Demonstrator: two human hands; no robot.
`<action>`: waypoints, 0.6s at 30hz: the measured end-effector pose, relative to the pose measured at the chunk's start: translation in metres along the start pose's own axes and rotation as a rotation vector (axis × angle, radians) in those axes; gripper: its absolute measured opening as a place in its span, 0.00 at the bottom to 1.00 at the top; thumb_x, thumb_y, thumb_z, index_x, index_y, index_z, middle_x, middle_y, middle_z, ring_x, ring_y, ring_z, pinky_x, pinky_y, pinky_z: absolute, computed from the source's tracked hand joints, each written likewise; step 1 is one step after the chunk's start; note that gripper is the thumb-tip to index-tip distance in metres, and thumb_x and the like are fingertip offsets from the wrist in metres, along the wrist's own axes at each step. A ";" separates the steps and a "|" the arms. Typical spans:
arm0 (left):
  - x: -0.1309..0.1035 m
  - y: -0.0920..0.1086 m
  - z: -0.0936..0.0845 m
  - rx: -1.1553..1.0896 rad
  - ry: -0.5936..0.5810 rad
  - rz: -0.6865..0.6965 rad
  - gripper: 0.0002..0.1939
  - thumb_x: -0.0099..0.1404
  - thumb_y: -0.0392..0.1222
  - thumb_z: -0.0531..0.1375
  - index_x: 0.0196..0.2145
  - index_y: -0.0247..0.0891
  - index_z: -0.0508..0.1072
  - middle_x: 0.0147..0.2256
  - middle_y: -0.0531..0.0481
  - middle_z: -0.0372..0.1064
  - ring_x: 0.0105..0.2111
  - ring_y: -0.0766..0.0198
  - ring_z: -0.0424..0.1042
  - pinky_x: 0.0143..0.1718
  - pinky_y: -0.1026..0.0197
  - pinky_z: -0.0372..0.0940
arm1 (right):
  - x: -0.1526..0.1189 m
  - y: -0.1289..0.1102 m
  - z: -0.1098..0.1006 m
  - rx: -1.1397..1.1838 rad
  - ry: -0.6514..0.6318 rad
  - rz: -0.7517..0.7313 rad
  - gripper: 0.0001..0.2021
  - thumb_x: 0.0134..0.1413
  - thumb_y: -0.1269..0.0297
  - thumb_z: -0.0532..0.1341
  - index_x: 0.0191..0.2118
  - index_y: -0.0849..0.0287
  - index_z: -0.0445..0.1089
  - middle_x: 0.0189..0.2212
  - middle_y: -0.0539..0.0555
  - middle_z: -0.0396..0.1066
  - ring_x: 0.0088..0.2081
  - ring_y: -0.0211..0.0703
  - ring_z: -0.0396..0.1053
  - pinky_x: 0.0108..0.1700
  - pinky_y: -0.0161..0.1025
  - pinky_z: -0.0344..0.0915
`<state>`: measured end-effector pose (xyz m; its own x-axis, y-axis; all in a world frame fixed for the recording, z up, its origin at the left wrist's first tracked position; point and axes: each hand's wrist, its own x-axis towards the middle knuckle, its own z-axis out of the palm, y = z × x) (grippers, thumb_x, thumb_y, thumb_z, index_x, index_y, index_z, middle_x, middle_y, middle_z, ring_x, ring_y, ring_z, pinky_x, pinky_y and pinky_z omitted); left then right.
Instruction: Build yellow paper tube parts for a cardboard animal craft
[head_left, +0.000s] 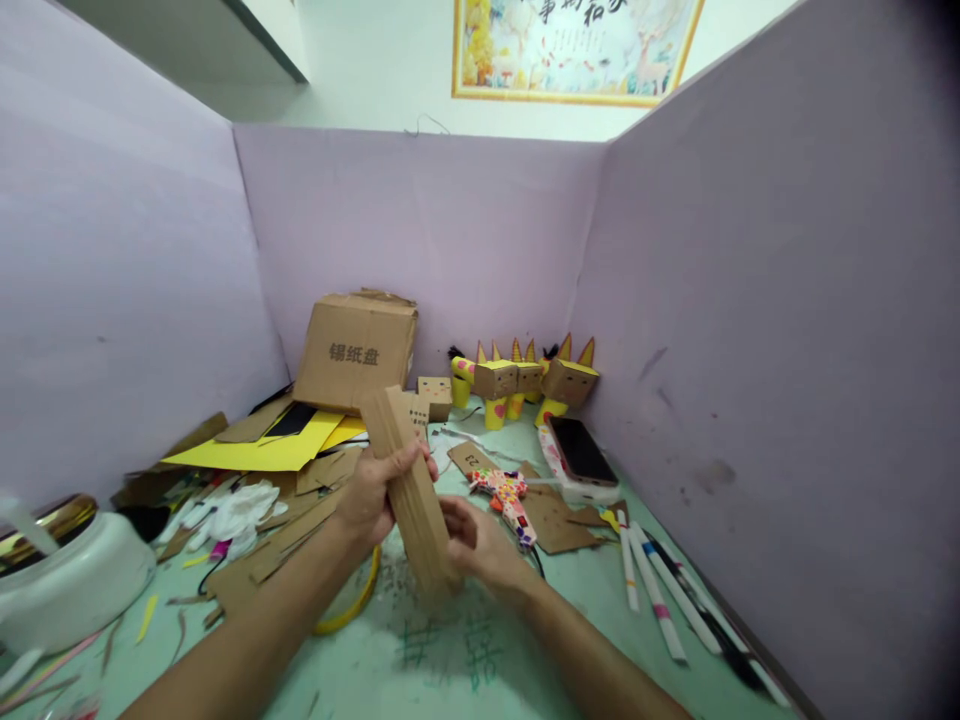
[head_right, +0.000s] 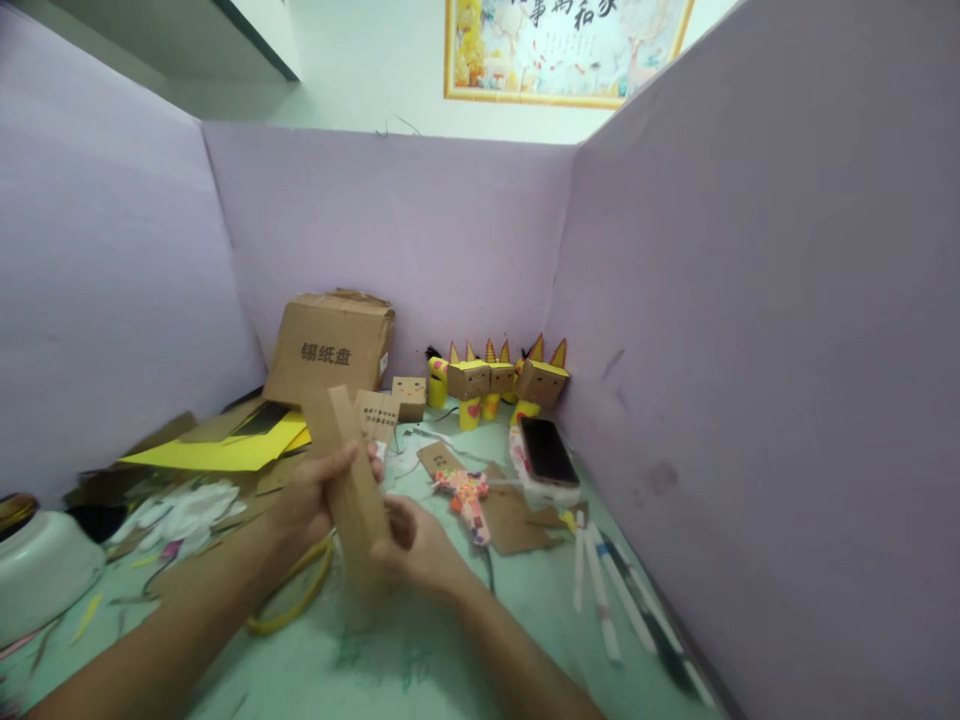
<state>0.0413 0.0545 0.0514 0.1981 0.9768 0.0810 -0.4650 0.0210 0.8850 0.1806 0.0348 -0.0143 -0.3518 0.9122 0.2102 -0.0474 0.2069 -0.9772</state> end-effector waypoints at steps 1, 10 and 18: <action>0.004 0.004 -0.004 -0.021 0.009 -0.022 0.13 0.49 0.43 0.65 0.29 0.33 0.68 0.24 0.51 0.68 0.25 0.64 0.68 0.27 0.62 0.65 | 0.001 -0.002 -0.003 0.050 0.025 -0.016 0.31 0.42 0.41 0.56 0.47 0.60 0.63 0.40 0.59 0.72 0.44 0.50 0.68 0.46 0.47 0.63; 0.016 0.015 -0.014 -0.102 0.047 -0.138 0.06 0.52 0.38 0.61 0.29 0.34 0.69 0.22 0.52 0.68 0.22 0.66 0.69 0.26 0.64 0.67 | 0.001 -0.034 -0.020 0.487 0.350 -0.011 0.31 0.37 0.74 0.55 0.53 0.56 0.51 0.54 0.63 0.62 0.24 0.39 0.74 0.31 0.43 0.71; 0.010 0.010 -0.008 0.012 0.048 -0.242 0.09 0.50 0.36 0.62 0.31 0.33 0.69 0.25 0.48 0.70 0.21 0.65 0.69 0.25 0.61 0.67 | -0.002 -0.036 -0.028 0.734 0.139 0.090 0.24 0.54 0.59 0.47 0.57 0.52 0.52 0.55 0.58 0.62 0.13 0.30 0.64 0.12 0.32 0.61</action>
<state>0.0313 0.0664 0.0577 0.2608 0.9527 -0.1561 -0.3990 0.2536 0.8812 0.2092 0.0352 0.0216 -0.2645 0.9608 0.0832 -0.6526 -0.1148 -0.7490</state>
